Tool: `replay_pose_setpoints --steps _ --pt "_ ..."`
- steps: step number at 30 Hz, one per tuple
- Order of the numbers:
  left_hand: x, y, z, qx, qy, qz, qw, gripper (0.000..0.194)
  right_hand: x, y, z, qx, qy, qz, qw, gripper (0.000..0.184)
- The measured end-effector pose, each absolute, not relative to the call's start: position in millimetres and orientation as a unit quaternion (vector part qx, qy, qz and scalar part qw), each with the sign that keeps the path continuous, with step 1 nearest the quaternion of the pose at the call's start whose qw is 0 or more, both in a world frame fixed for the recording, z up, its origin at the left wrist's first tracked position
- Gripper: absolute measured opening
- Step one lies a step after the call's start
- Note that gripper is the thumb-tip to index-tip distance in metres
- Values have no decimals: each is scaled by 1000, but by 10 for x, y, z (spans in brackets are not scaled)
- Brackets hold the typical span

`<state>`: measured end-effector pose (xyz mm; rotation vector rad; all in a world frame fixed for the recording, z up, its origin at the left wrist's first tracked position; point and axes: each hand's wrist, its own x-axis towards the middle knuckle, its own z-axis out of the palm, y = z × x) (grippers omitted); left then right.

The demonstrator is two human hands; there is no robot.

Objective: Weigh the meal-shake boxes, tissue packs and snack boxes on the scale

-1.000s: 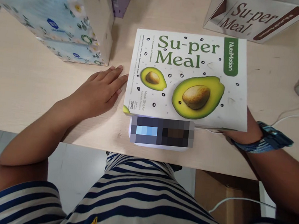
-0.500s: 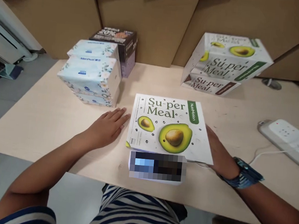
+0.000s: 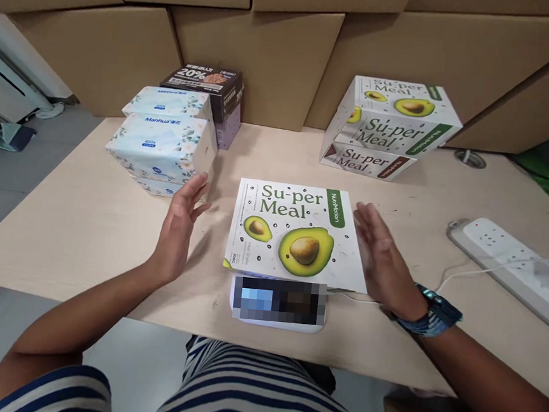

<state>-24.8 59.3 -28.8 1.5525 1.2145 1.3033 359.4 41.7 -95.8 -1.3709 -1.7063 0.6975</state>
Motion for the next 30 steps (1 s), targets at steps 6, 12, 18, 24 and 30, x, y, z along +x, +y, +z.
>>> replay_pose_setpoints --steps 6,12,18,24,30 --pt "-168 549 -369 622 431 465 460 100 3491 346 -710 -503 -622 328 502 86" --pt "-90 528 -506 643 404 432 486 109 3226 511 -473 -545 -557 415 470 107" --pt "50 558 -589 587 349 408 606 106 3219 826 -698 -520 -576 404 485 102" --pt "228 547 -337 575 297 384 659 116 2799 520 -300 -471 -549 467 508 92" --pt "-340 -299 1 580 349 470 566 114 2391 90 166 -399 -626 487 460 104"
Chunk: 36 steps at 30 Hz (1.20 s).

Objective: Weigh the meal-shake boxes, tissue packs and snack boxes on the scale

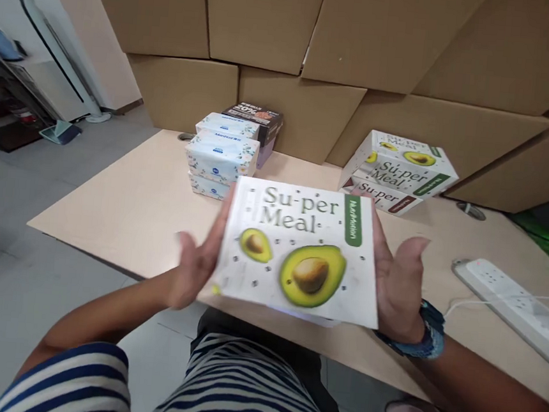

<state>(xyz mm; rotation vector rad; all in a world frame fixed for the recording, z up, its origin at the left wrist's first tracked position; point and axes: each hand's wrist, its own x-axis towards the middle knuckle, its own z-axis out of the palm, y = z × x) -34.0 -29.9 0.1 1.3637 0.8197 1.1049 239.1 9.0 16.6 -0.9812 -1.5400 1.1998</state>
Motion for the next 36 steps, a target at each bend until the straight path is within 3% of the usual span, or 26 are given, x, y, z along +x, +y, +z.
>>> replay_pose_setpoints --steps 4,7,9,12,16,18,22,36 --pt "-1045 -757 -21 530 453 559 449 107 1877 266 182 -249 -776 517 261 145" --pt "-1430 -731 -93 464 504 541 488 113 1428 516 114 -244 -837 462 160 170" --pt "-1568 -592 -133 440 514 516 526 118 1215 632 58 -283 -857 414 119 174" --pt "-1619 -344 -145 437 510 485 560 112 1110 676 -22 -336 -868 355 83 160" --pt "-1578 -170 -107 421 542 432 585 91 1263 577 -138 -343 -901 199 174 115" --pt "-1577 -182 -88 426 570 428 557 88 1368 532 -206 -295 -927 152 177 103" --pt "-1652 -241 -67 449 605 395 525 98 1419 524 -314 -216 -964 114 109 99" --pt "-1993 182 -7 399 581 422 571 98 989 467 -153 -294 -952 35 78 97"
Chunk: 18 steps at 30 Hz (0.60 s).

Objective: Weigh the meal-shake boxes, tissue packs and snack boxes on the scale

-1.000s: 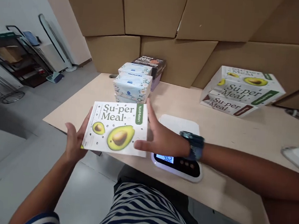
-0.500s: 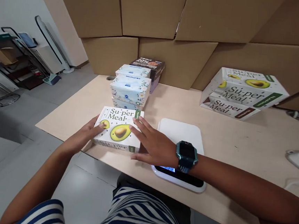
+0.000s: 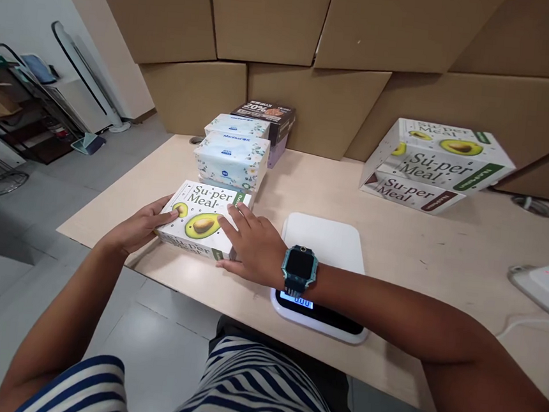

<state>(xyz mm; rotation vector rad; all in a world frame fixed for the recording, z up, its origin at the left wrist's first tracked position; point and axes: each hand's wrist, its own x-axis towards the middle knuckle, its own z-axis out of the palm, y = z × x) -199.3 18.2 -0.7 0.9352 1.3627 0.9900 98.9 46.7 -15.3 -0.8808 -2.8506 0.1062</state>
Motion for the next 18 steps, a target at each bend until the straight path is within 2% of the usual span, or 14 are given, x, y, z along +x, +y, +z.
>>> replay_pose_setpoints --steps 4,7,13,18 --pt "-1973 207 -40 389 579 447 560 105 1146 576 -46 -271 -959 62 50 91" --pt "-1968 240 -40 391 581 446 557 102 1300 670 -5 -250 -965 71 36 83" --pt "-1966 317 -28 395 578 454 551 98 1415 837 -116 -243 -964 103 31 101" --pt "-1916 322 -35 395 579 464 541 100 1429 940 -196 -231 -964 130 34 102"
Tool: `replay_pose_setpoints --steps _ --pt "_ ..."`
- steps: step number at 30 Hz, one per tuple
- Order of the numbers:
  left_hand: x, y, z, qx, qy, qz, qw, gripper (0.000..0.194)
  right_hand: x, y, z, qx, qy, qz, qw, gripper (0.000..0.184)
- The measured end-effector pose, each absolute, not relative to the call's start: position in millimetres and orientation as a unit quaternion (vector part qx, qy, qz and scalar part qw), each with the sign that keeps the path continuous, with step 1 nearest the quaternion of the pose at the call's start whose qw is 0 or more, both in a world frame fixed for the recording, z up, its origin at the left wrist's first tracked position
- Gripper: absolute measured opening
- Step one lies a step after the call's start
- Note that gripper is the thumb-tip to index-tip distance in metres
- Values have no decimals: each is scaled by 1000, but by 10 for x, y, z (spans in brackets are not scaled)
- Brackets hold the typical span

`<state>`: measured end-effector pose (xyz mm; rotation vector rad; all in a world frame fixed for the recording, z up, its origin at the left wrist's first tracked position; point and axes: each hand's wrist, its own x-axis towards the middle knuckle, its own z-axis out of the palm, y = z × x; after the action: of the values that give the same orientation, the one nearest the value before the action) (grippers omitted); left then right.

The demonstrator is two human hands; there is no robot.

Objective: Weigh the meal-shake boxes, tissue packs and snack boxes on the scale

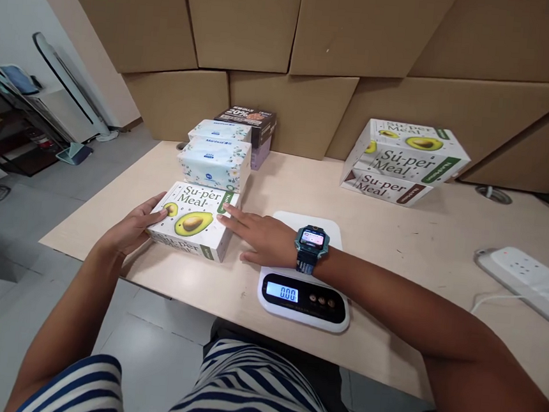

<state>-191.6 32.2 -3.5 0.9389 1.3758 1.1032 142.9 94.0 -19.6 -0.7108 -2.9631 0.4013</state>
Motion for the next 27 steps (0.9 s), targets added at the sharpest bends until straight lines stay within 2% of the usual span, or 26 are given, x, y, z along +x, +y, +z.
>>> replay_pose_setpoints --steps 5,14,17,19,21,24,27 --pt "-1923 355 -30 386 591 464 535 104 1411 983 -188 -235 -960 144 48 102" --pt "-1908 360 3 384 602 456 531 112 1358 932 -15 -260 -958 123 -7 100" --pt "-1920 347 1 384 605 453 529 109 1352 931 -3 -262 -957 124 -15 98" --pt "-1970 396 0 385 605 447 535 99 1367 944 -14 -260 -956 135 -6 98" --pt "-2056 537 6 377 606 449 538 88 1403 966 -31 -255 -947 191 25 95" --pt "-2202 951 41 363 611 486 509 88 1460 1014 -65 -262 -890 354 121 88" --pt "-2238 1498 92 375 598 518 483 90 1426 1130 -130 -321 -781 452 286 90"
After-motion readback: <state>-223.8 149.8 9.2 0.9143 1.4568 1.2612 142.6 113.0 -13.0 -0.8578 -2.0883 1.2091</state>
